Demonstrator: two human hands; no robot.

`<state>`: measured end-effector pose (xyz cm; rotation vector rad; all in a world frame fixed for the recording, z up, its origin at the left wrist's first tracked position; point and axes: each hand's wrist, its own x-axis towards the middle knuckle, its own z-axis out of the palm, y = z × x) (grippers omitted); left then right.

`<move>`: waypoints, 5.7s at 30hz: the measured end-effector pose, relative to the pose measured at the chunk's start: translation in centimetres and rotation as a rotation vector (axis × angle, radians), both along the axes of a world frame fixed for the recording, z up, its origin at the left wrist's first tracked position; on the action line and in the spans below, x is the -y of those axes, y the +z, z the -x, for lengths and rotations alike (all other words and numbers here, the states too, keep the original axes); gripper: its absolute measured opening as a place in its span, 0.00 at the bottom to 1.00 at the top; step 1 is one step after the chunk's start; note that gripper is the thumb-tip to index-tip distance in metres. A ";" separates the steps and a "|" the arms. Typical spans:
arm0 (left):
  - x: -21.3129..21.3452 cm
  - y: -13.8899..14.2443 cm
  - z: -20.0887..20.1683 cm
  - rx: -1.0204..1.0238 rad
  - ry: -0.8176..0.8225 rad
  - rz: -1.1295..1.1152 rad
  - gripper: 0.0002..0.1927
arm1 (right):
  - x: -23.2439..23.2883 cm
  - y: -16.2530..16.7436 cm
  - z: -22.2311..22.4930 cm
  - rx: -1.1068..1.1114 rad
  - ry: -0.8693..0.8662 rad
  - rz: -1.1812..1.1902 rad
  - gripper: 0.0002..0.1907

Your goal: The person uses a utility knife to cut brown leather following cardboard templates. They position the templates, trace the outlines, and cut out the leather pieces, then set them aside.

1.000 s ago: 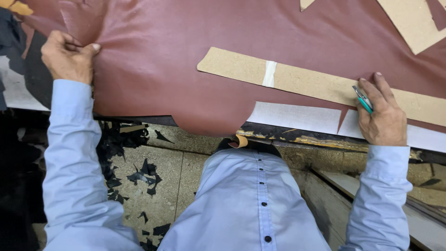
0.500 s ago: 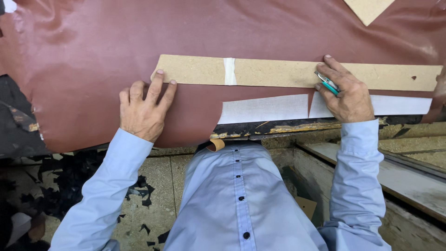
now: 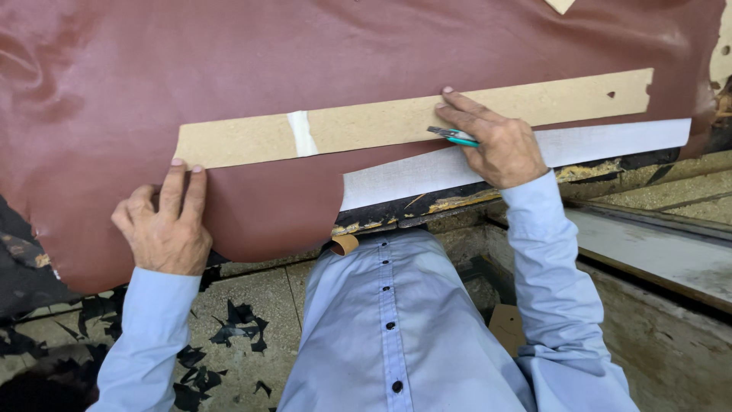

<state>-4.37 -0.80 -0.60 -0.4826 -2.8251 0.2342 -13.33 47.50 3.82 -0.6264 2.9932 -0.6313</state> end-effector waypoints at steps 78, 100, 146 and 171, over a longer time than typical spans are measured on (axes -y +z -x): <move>-16.6 -3.8 8.2 0.010 0.374 0.261 0.52 | -15.6 2.7 -9.3 -0.468 -0.544 0.372 0.09; -17.6 -3.5 7.8 0.088 0.460 -0.019 0.49 | -18.3 -4.1 -5.3 -0.335 -0.706 0.409 0.14; -19.5 -2.9 9.2 0.215 0.536 0.167 0.65 | -7.7 5.9 -13.9 -0.468 0.331 0.657 0.17; -18.9 -3.2 7.5 0.135 0.430 0.308 0.59 | -15.8 -3.7 -4.4 -0.361 -0.456 0.336 0.16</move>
